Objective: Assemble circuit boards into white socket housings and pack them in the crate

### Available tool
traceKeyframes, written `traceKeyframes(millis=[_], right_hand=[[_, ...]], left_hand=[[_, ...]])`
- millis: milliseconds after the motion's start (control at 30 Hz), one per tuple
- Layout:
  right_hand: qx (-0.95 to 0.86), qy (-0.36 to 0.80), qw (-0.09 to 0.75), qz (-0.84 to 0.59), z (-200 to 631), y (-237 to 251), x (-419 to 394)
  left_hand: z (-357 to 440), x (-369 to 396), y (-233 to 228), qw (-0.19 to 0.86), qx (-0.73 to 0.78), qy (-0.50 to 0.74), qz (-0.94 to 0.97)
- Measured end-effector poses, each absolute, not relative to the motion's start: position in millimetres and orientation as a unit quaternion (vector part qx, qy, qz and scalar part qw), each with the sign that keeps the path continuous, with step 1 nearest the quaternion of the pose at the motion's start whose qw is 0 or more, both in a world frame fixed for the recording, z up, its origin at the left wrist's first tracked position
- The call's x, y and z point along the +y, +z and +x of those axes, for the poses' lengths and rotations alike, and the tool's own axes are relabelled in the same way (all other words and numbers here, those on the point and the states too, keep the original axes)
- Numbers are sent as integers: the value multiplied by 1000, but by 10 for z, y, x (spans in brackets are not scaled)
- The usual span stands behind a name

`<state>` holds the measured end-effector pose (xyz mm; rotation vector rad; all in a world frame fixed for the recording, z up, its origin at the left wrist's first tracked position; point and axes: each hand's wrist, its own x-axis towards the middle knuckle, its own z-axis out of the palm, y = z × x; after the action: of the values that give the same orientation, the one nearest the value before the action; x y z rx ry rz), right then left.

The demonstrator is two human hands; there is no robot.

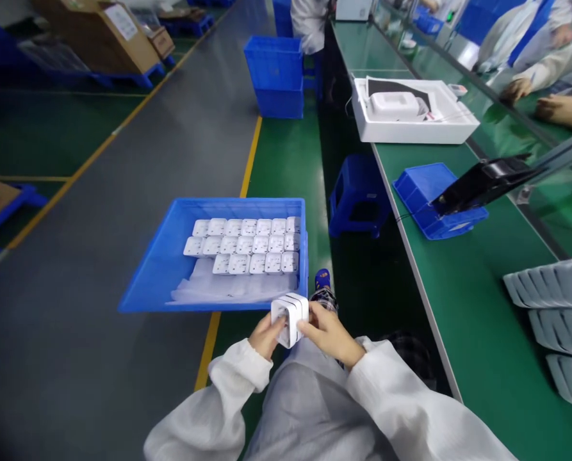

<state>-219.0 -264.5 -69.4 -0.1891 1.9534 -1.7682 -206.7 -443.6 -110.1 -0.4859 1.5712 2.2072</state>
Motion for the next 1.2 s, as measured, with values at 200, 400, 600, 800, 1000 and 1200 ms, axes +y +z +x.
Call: traceKeyframes(millis=[200,400,600,800,1000,1200], right_hand=[[788,-570,226,-55,-2405,-762,-2894],[918,-328,219,-28,-3052,-897,-3360],[935,-258,243,-24,-3625,-1298,-3892],[936,-212,281,26,-3885,-1667,-4339],[928,-185,320,46,-4096,-1836,-4607],[923,-179,338,47,-4258,-1953,-4728]], left_hand=[[-2231,-4645,-1107,126,524,798,-270],[-2547,-5345,-957,36,507,753,-416],[-2305,-5795,-943,-53,495,739,-455],[-2126,-5888,-1078,-73,533,705,-462],[-2548,-6218,-1180,-8,731,531,-428],[-2952,-6439,-1175,32,796,443,-410]])
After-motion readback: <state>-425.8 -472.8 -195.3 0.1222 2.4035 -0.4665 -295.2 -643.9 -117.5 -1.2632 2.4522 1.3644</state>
